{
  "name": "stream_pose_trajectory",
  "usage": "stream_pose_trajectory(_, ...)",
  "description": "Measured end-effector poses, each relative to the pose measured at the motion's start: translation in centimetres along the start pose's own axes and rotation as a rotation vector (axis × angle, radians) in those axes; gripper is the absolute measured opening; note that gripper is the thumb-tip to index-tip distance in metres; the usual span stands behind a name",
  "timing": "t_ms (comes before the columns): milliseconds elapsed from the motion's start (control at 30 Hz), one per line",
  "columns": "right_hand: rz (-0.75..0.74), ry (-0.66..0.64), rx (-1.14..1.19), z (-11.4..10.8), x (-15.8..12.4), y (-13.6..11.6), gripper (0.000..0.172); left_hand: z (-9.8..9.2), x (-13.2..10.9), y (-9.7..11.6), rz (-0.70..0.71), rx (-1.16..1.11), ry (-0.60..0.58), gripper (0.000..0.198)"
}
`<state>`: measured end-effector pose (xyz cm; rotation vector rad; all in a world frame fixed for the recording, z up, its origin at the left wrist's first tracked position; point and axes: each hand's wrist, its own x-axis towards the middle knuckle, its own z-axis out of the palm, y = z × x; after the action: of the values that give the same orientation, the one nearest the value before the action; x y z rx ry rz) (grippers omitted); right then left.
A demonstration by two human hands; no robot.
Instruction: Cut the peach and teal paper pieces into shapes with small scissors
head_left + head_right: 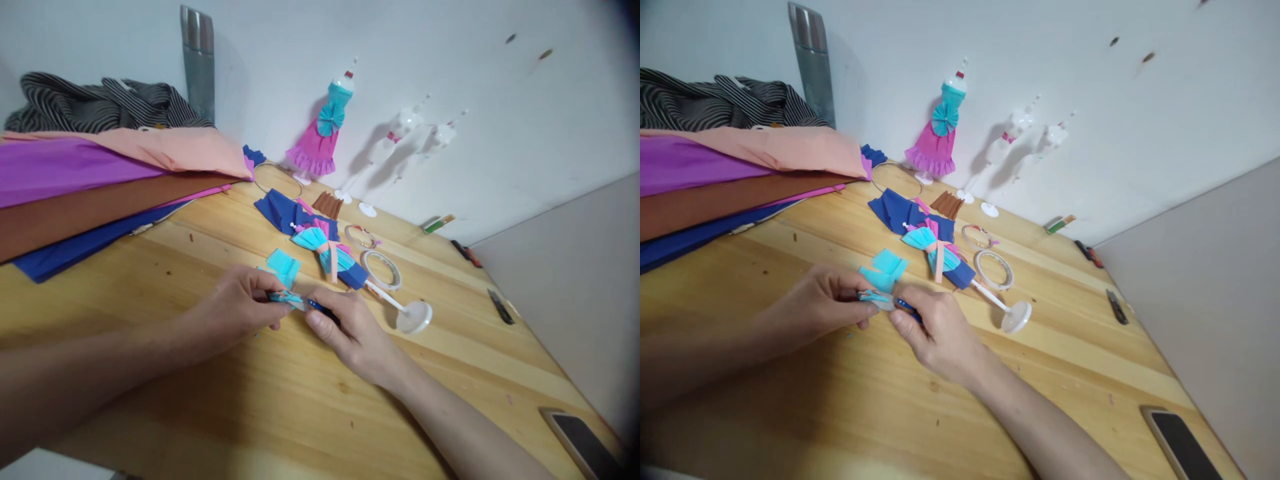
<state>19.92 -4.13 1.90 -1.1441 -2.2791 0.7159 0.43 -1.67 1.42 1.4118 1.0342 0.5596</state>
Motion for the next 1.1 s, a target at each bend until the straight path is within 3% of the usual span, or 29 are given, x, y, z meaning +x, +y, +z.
stream_pose_trajectory(433,0.017,-0.067,0.093,0.14,-0.15,-0.03,0.036,-0.22,0.21,-0.07,0.056,-0.021,-0.035,0.011)
stream_pose_trajectory(733,0.0,-0.012,0.1,0.54,-0.16,0.0,0.042,-0.1,0.08,-0.15,0.072,-0.018,-0.02,0.014)
stream_pose_trajectory(1100,-0.021,0.008,0.141,0.61,-0.19,0.01,0.037,0.06,-0.16,0.48,0.079,-0.017,-0.034,0.02)
